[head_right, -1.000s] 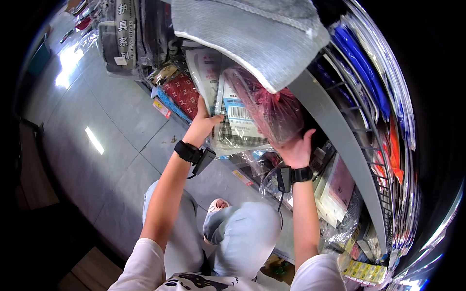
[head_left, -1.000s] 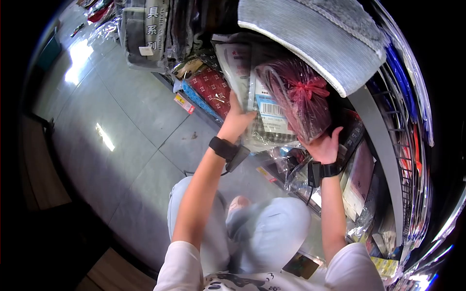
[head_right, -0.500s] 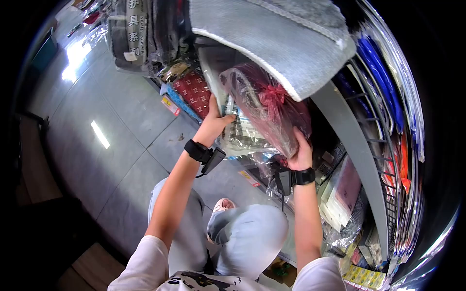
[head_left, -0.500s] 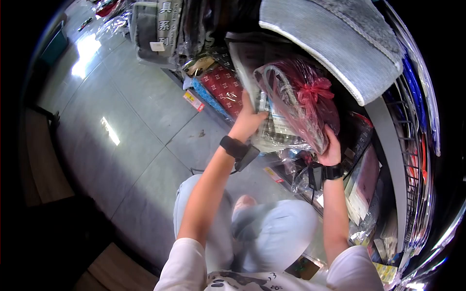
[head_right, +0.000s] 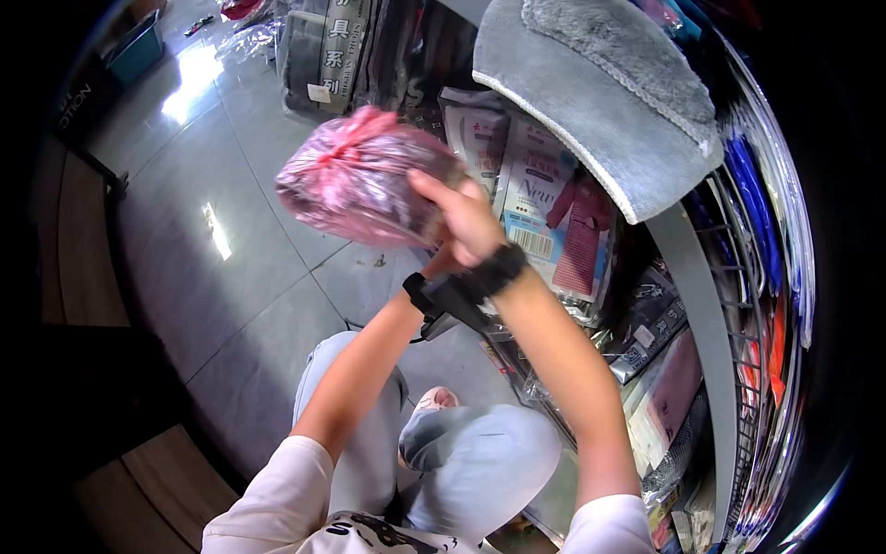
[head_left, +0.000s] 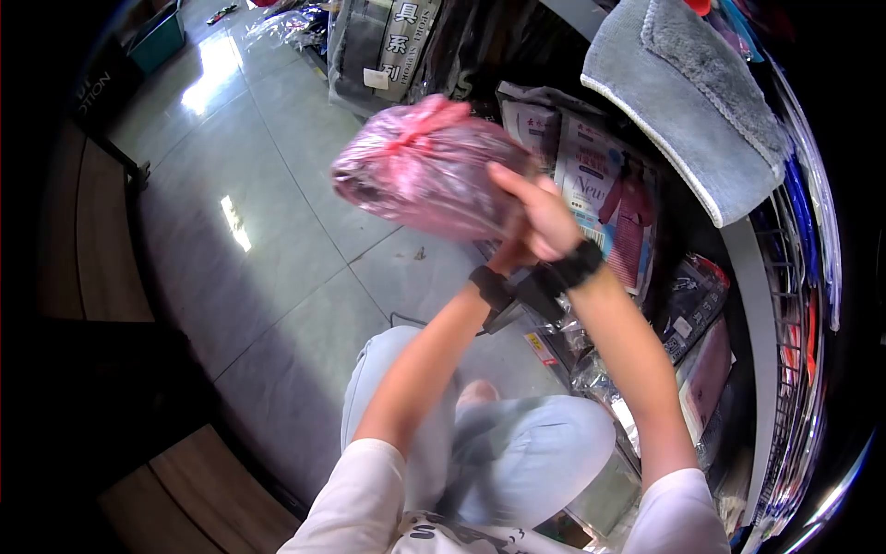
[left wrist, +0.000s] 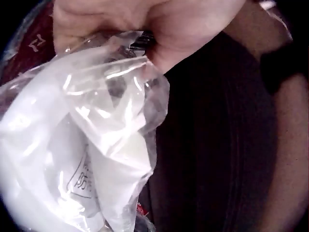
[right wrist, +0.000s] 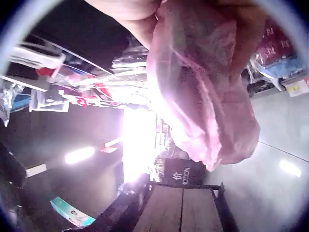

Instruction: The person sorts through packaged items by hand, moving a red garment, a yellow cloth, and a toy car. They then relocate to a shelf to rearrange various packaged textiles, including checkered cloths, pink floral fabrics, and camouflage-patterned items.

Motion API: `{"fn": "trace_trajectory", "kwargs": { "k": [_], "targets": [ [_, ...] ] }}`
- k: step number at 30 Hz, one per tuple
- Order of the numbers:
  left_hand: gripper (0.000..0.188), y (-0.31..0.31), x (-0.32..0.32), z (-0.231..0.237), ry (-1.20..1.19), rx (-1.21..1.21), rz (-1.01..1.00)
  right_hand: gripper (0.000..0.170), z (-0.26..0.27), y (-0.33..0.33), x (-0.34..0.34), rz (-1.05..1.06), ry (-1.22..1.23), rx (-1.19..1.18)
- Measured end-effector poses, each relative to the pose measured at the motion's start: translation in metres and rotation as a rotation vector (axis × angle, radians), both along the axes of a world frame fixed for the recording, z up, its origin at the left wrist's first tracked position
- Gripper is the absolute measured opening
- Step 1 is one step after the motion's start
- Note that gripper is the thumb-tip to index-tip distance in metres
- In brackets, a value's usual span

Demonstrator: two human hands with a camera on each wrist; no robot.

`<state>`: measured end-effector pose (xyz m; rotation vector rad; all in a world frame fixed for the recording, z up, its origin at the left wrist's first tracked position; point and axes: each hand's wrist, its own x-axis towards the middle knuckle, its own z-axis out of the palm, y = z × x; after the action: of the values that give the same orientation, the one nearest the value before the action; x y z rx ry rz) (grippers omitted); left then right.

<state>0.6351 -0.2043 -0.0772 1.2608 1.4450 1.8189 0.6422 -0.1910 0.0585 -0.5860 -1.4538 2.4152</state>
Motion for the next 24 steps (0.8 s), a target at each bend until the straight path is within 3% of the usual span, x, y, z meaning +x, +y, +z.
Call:
{"fn": "trace_trajectory", "kwargs": {
  "k": [2,4,5,7,8,9,10,12,14,16,18,24],
  "targets": [
    [0.049,-0.002,0.002,-0.01,-0.124,-0.002,-0.083,0.045,-0.014,0.006,-0.026,0.135,-0.333,0.129],
    [0.052,0.002,0.002,-0.016,-0.456,0.06,-0.261,0.057,-0.046,0.002,-0.048,0.006,-0.237,0.371],
    [0.053,0.006,0.0,-0.017,-0.645,0.099,-0.349,0.063,-0.048,0.008,-0.045,0.016,-0.443,0.41],
    [0.055,0.015,-0.004,-0.015,-0.913,0.137,-0.46,0.063,-0.041,0.028,-0.022,0.056,-0.389,0.784],
    [0.057,0.015,-0.004,-0.01,-0.885,0.109,-0.426,0.064,-0.012,0.027,0.0,0.082,-0.295,0.756],
    [0.07,0.01,-0.002,-0.002,-0.475,0.009,-0.227,0.063,-0.003,0.039,0.022,0.026,-0.27,0.802],
    [0.082,-0.013,-0.008,0.039,-0.373,-0.17,-0.149,0.063,0.004,0.051,0.046,-0.027,-0.246,0.843],
    [0.083,-0.008,-0.005,0.028,-0.45,-0.174,-0.129,0.06,0.006,0.068,0.101,-0.29,-0.324,0.865],
    [0.085,-0.005,-0.005,0.021,-0.408,-0.171,-0.099,0.065,-0.024,0.111,0.166,-0.409,-0.597,1.329],
    [0.085,-0.006,-0.003,0.022,-0.436,-0.155,-0.112,0.075,-0.035,0.121,0.205,-0.471,-0.996,1.143],
    [0.086,-0.008,-0.004,0.025,-0.452,-0.185,-0.137,0.081,-0.083,0.152,0.235,-0.417,-0.975,1.126],
    [0.084,-0.009,-0.005,0.031,-0.56,-0.206,-0.082,0.08,-0.081,0.162,0.214,-0.466,-0.668,1.259]
  ]
}}
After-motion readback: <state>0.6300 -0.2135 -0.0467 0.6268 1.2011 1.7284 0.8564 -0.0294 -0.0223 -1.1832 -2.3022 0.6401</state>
